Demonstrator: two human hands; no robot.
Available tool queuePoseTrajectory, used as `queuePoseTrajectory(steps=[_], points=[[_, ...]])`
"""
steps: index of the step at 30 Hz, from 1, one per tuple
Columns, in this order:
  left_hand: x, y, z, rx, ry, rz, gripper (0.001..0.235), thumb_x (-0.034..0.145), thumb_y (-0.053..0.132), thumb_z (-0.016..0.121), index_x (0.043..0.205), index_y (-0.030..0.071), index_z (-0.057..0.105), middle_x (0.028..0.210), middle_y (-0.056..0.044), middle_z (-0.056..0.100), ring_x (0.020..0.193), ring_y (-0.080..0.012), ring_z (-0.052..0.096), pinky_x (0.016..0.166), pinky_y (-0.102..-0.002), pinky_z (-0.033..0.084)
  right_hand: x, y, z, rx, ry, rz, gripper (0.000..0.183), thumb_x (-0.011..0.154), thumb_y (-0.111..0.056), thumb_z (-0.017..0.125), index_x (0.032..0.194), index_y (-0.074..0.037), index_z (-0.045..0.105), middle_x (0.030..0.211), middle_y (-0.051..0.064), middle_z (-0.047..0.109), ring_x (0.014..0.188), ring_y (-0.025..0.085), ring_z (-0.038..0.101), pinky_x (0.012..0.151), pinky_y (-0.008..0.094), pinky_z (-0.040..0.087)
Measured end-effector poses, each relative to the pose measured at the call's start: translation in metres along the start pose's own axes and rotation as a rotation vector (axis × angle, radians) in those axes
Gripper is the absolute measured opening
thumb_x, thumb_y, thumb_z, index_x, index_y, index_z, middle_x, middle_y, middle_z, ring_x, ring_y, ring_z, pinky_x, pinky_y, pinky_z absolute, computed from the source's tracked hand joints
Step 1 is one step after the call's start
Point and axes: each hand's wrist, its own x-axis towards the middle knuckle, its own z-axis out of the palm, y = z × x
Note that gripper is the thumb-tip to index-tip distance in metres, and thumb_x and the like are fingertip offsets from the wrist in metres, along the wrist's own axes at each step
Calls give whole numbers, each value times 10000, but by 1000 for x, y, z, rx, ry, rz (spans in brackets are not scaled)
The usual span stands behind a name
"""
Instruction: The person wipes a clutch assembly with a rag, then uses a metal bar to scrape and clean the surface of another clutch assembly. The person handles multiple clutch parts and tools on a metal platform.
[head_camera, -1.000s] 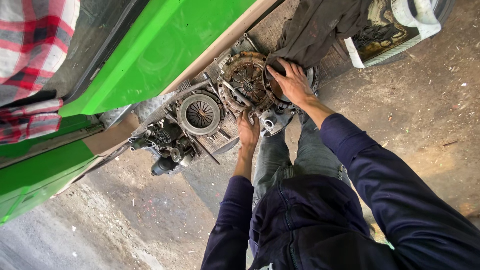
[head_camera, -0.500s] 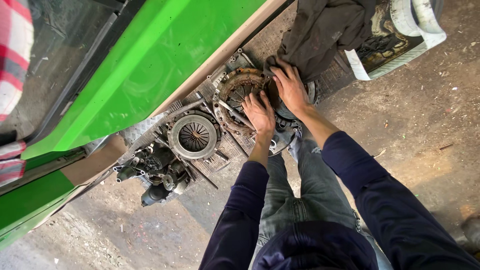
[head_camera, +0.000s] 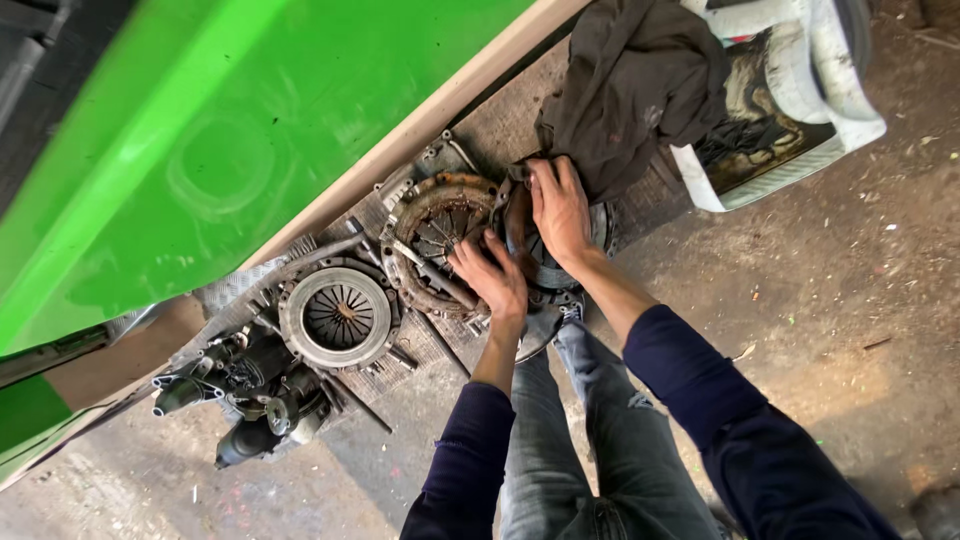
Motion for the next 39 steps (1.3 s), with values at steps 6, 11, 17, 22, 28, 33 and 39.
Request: queuePoseTrajectory(steps=[6, 11, 17, 22, 28, 33, 39], points=[[-10, -6, -4, -105, -13, -9, 233, 1078, 168, 539, 1073, -64, 527, 1010, -225, 526, 982, -370, 471, 942, -545, 381, -14, 10, 5, 213, 6, -59, 278, 1081, -34, 632, 1347, -115, 620, 1148, 142, 585, 958, 273, 659, 777, 369, 595], [-3, 2, -8, -130, 0, 1, 179, 1063, 153, 547, 1027, -22, 555, 930, -186, 545, 931, -333, 453, 878, -496, 391, -17, 7, 9, 250, -27, -124, 427, 1005, 31, 643, 1390, -153, 643, 1061, 109, 563, 890, 237, 628, 744, 343, 605], [-6, -6, -7, -115, -2, 32, 147, 1071, 137, 541, 1046, -7, 559, 947, -191, 548, 908, -333, 452, 862, -490, 388, -13, 9, 10, 205, 20, -90, 370, 1052, 11, 636, 1393, -135, 632, 1085, 91, 562, 890, 191, 624, 742, 297, 598], [-11, -15, 2, -83, 92, 179, 168, 1125, 142, 530, 1151, -18, 484, 993, -162, 557, 934, -291, 520, 1023, -573, 370, -12, 11, 7, 1267, -120, 692, 163, 1122, -93, 648, 1280, -69, 613, 793, 94, 308, 619, 188, 349, 466, 296, 310], [-10, -16, 13, -99, 48, 62, 148, 1060, 118, 580, 1066, -9, 504, 926, -182, 519, 872, -328, 469, 833, -509, 424, -9, 13, -3, 197, 14, -286, 276, 969, -11, 663, 1242, -48, 687, 1023, 91, 555, 857, 221, 633, 743, 377, 587], [-8, -15, 2, -124, 78, 157, 143, 1089, 108, 542, 1114, -26, 499, 963, -168, 539, 920, -290, 497, 977, -590, 381, -17, 8, -3, 238, -87, 27, 199, 1027, 18, 657, 1215, -45, 677, 1063, 121, 566, 847, 207, 631, 706, 341, 598], [-7, -8, 0, -196, 27, 27, 184, 1085, 156, 559, 1053, -21, 524, 950, -169, 539, 912, -304, 498, 897, -522, 435, -54, 7, -11, 205, -104, -348, 341, 936, 44, 605, 1261, -34, 675, 1051, 105, 564, 909, 278, 632, 843, 384, 592]])
